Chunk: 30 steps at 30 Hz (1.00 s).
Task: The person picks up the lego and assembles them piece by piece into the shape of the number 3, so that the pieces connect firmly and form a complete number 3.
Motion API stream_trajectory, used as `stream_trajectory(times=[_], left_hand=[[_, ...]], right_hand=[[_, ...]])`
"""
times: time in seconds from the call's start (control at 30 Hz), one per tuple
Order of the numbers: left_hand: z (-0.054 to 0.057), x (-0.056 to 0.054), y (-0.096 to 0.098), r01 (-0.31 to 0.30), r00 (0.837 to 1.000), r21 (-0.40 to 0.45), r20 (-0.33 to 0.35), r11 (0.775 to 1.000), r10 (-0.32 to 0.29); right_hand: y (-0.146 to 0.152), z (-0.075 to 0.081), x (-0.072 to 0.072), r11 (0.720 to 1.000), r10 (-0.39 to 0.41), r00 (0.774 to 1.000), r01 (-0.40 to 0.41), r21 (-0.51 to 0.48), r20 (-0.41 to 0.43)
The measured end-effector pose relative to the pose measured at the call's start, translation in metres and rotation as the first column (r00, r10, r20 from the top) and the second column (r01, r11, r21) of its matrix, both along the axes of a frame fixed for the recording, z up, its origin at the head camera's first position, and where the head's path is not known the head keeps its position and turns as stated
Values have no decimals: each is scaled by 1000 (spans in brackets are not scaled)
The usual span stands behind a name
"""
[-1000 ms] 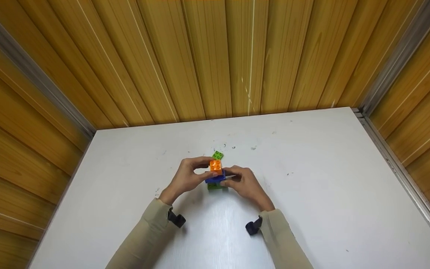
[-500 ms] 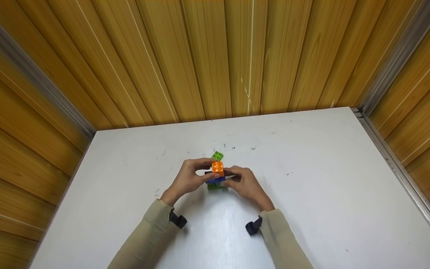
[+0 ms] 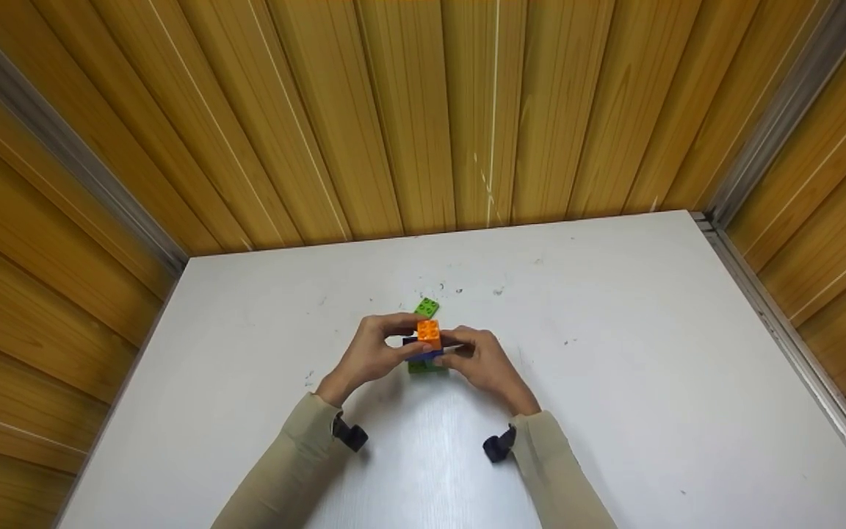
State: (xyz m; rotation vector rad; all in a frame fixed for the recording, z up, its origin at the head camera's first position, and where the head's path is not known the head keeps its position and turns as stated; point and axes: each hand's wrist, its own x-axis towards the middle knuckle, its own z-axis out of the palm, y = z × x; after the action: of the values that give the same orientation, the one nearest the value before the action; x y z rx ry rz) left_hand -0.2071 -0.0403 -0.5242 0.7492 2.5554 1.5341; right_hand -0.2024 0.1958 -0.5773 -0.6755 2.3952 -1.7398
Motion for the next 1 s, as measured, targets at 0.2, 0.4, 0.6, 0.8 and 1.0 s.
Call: stream_trajectory(times=[0.2, 0.4, 0.6, 0.8, 1.0], left_hand=[[0, 1, 0, 3, 1000, -3, -14, 1000, -3], [0, 2, 1, 2, 999, -20, -41, 1000, -3], [-1, 2, 1, 2, 999, -29, -43, 1000, -4], [-1, 1, 1, 3, 998, -35, -55, 999, -5], [-2, 0, 0, 30, 996, -52, -80, 998, -34]], right_hand=[[1, 0, 0, 1000, -3, 1000, 3, 10, -4], [0, 0, 0, 1000, 4, 1000, -3, 21, -21], [0, 0, 0, 1000, -7, 1000, 7, 27, -12], [0, 0, 0, 1000, -1, 1000, 1, 22, -8], [-1, 0, 0, 1000, 0, 1000, 0, 15, -20]])
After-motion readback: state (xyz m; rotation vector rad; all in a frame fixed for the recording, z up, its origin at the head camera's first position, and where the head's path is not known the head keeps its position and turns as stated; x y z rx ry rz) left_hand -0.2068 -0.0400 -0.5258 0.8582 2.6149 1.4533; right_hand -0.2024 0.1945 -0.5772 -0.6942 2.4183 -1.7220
